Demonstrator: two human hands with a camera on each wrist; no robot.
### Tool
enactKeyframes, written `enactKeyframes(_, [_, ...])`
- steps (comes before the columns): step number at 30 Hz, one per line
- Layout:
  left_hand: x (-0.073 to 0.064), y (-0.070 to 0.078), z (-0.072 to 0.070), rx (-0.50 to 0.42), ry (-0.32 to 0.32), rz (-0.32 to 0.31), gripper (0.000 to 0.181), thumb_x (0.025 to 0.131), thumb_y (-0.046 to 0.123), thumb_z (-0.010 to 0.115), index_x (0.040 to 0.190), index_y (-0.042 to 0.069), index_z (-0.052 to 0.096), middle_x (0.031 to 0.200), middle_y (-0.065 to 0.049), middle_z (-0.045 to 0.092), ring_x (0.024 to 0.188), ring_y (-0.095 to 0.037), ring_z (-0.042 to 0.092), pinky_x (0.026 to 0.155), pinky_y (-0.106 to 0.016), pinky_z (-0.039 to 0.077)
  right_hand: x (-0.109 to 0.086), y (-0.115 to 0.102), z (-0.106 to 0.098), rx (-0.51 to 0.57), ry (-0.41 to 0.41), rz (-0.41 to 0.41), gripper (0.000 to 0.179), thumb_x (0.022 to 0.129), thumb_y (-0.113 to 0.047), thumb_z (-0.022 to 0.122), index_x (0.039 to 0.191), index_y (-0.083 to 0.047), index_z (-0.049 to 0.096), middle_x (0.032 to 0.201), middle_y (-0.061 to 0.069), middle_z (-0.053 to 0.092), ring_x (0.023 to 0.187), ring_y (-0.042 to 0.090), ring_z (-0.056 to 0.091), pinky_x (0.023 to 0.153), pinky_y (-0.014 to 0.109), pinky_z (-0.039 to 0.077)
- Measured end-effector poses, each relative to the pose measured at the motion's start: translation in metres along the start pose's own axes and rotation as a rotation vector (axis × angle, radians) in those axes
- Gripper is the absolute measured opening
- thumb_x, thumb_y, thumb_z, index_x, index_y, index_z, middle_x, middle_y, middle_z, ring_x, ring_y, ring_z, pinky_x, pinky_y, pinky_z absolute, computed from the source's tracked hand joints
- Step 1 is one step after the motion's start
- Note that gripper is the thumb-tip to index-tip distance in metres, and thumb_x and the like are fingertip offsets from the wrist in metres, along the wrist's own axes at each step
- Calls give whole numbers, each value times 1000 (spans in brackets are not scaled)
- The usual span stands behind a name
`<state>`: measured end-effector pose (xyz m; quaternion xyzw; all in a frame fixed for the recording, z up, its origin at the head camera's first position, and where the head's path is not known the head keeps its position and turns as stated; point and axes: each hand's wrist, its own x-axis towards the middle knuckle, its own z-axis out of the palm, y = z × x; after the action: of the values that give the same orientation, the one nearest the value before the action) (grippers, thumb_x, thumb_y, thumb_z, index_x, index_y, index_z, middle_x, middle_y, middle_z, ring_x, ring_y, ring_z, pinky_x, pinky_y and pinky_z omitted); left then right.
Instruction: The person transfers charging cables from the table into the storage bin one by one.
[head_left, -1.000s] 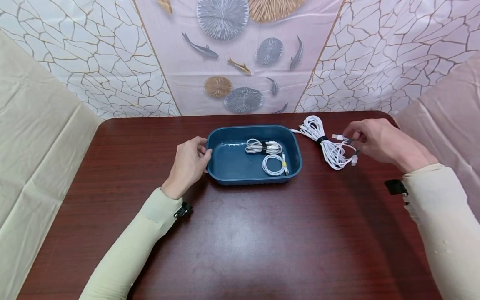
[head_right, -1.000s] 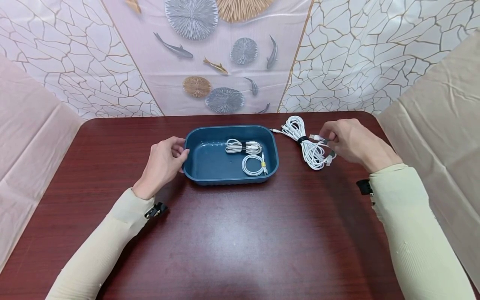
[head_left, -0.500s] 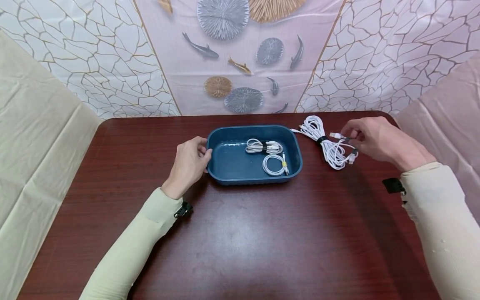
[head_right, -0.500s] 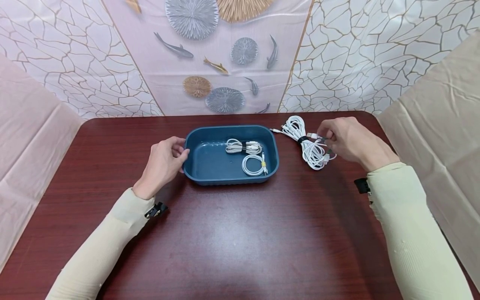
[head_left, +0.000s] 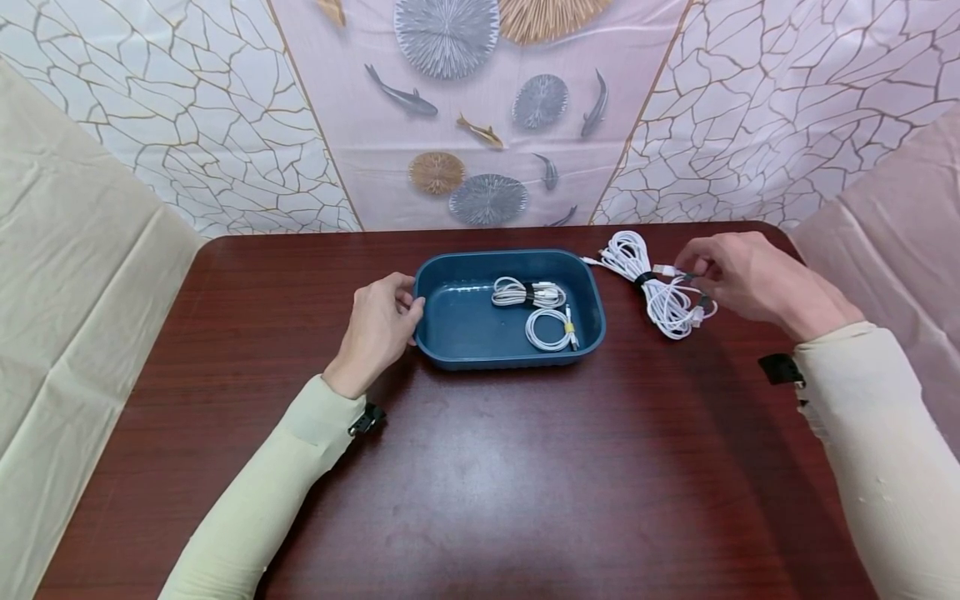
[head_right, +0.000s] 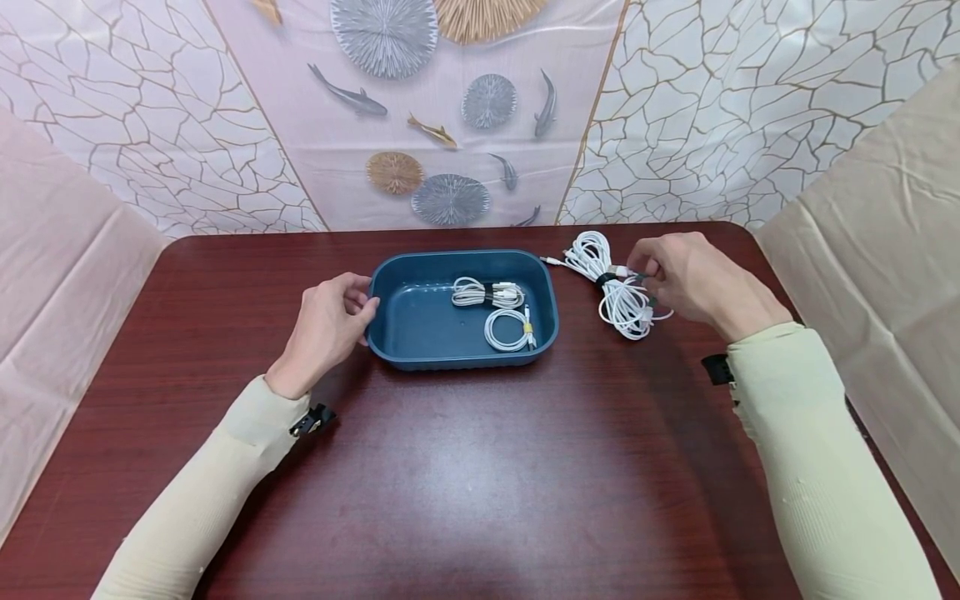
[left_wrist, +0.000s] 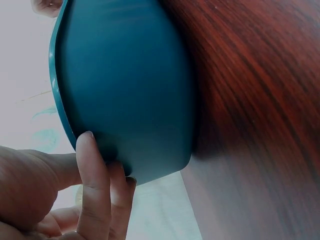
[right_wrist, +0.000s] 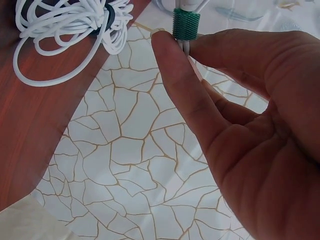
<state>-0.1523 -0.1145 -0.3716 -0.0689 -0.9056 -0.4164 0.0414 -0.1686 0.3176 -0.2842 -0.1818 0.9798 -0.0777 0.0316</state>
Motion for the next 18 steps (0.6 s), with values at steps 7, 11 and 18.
enactKeyframes(7, [1, 0, -1, 14, 9, 0, 34, 100, 11, 64, 130, -5, 63, 92, -14, 68, 60, -17, 69, 49, -25, 60, 1, -3, -1, 17, -12, 2, 23, 86, 2, 68, 105, -10, 73, 82, 0, 70, 68, 10, 62, 67, 29, 49])
enactKeyframes(11, [1, 1, -1, 13, 5, 0, 34, 100, 11, 64, 130, -5, 62, 92, -14, 68, 59, -17, 69, 49, -25, 60, 2, -5, -1, 38, -33, 7, 23, 88, 2, 67, 107, -9, 72, 81, 0, 71, 62, 7, 65, 69, 28, 51])
enactKeyframes(18, [0, 0, 0, 3, -12, -6, 34, 101, 12, 63, 131, -4, 61, 93, -14, 67, 57, -15, 67, 51, -25, 60, 3, -9, -2, 74, -48, 7, 23, 89, 3, 66, 109, -7, 71, 83, 1, 72, 60, 6, 68, 71, 26, 54])
